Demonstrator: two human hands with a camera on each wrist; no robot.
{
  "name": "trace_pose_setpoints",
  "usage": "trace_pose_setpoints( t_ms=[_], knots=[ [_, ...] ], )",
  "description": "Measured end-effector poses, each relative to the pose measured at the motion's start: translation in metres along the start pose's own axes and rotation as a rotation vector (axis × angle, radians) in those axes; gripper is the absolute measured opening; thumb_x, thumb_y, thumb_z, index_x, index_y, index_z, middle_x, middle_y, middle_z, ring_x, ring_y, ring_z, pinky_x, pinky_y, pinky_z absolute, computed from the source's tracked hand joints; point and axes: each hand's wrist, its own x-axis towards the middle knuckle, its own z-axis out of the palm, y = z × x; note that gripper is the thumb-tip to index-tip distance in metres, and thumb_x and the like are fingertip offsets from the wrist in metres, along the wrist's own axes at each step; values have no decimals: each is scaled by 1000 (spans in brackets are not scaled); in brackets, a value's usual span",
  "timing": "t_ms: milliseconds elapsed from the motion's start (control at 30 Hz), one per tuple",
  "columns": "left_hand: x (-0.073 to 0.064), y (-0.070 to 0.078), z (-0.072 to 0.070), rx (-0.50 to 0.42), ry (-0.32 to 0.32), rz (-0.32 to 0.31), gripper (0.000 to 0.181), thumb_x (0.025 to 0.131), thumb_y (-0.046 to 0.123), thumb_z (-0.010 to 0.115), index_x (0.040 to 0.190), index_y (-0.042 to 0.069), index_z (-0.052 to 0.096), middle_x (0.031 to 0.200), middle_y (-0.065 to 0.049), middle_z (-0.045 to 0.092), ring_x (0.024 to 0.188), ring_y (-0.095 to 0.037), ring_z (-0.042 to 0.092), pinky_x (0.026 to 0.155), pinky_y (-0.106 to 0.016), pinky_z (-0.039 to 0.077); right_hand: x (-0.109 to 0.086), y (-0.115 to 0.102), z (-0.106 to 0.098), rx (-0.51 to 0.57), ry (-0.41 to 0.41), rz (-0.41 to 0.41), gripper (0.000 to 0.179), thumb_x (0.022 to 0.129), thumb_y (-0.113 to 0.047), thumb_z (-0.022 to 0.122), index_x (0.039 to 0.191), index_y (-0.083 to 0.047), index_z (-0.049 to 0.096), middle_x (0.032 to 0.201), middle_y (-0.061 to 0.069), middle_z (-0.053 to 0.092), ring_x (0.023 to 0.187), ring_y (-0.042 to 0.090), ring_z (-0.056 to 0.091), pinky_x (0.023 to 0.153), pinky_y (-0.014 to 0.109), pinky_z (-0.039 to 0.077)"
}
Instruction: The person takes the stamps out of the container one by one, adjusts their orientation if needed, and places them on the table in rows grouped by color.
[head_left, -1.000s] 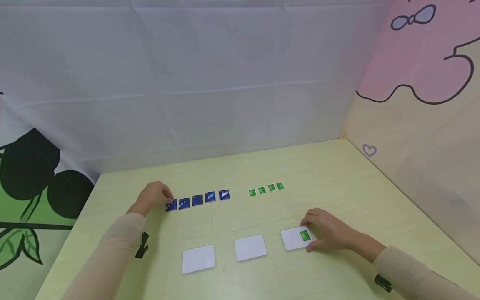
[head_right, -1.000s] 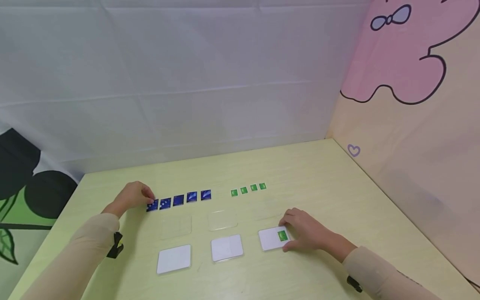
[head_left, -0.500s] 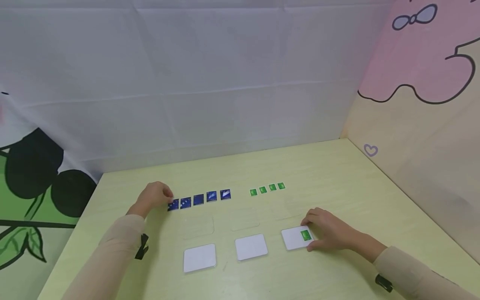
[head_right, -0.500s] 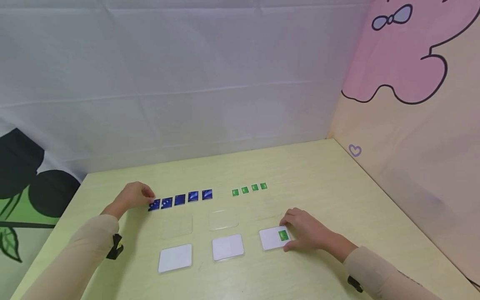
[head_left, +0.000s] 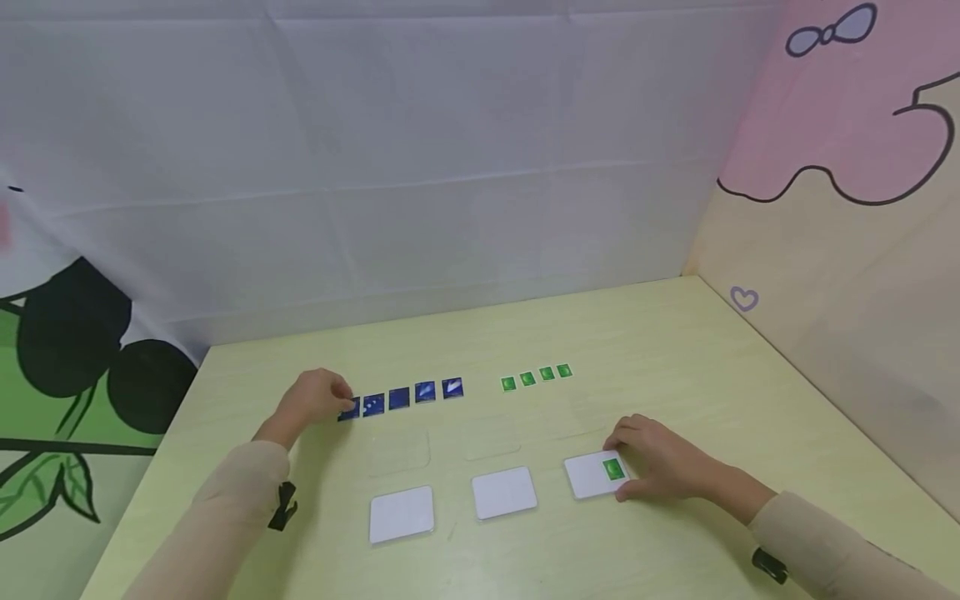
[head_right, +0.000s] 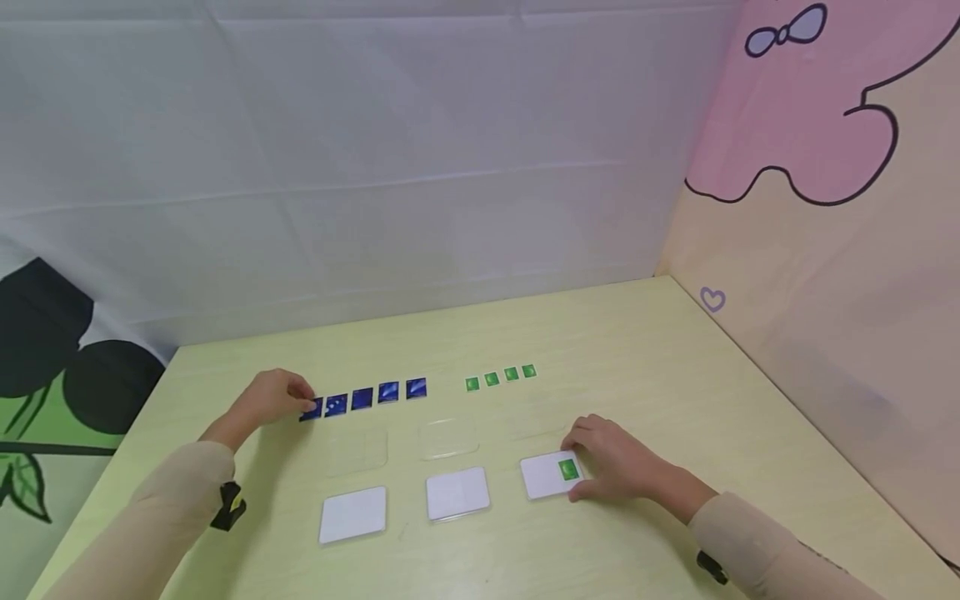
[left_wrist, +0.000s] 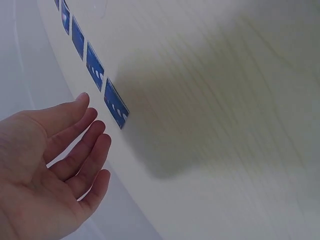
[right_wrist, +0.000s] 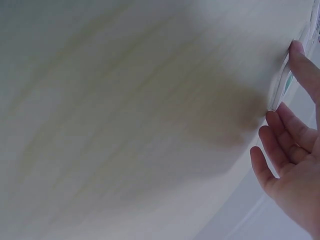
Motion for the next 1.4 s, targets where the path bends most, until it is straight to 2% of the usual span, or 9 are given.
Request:
trace_pose_setpoints(
  t_ms=[333,700,1033,1400],
  knots=[
    [-10,20,2,11,21,57,17,87,14,67,97,1,70,98,-17,71,86,-26,65,77,-43,54,-1,-1,-2,16,-7,-16,54,71,-49,80,107,-11,65,104,-5,63,97,13,54,89,37,49],
    [-11,36,7,5,39,114,13,85,15,70,92,4,71,94,-12,72,82,-21,65,76,-40,55,-1,1,-3,14,-7,-9,54,71,-48,81,107,-11,65,105,-5,63,98,12,54,89,37,49],
    [-19,60,13,-14,47,174,9,84,13,71,87,5,72,89,-9,73,80,-19,65,75,-38,55,-1,1,-2,15,-4,-11,55,70,-49,80,107,-11,65,105,-5,63,97,11,53,88,37,49],
    [-22,72,25,-24,25,148,13,84,15,71,92,5,72,91,-8,72,80,-17,63,74,-35,54,1,0,-2,11,-31,6,55,71,-48,80,109,-12,65,106,-5,63,98,10,53,90,37,49]
  ],
)
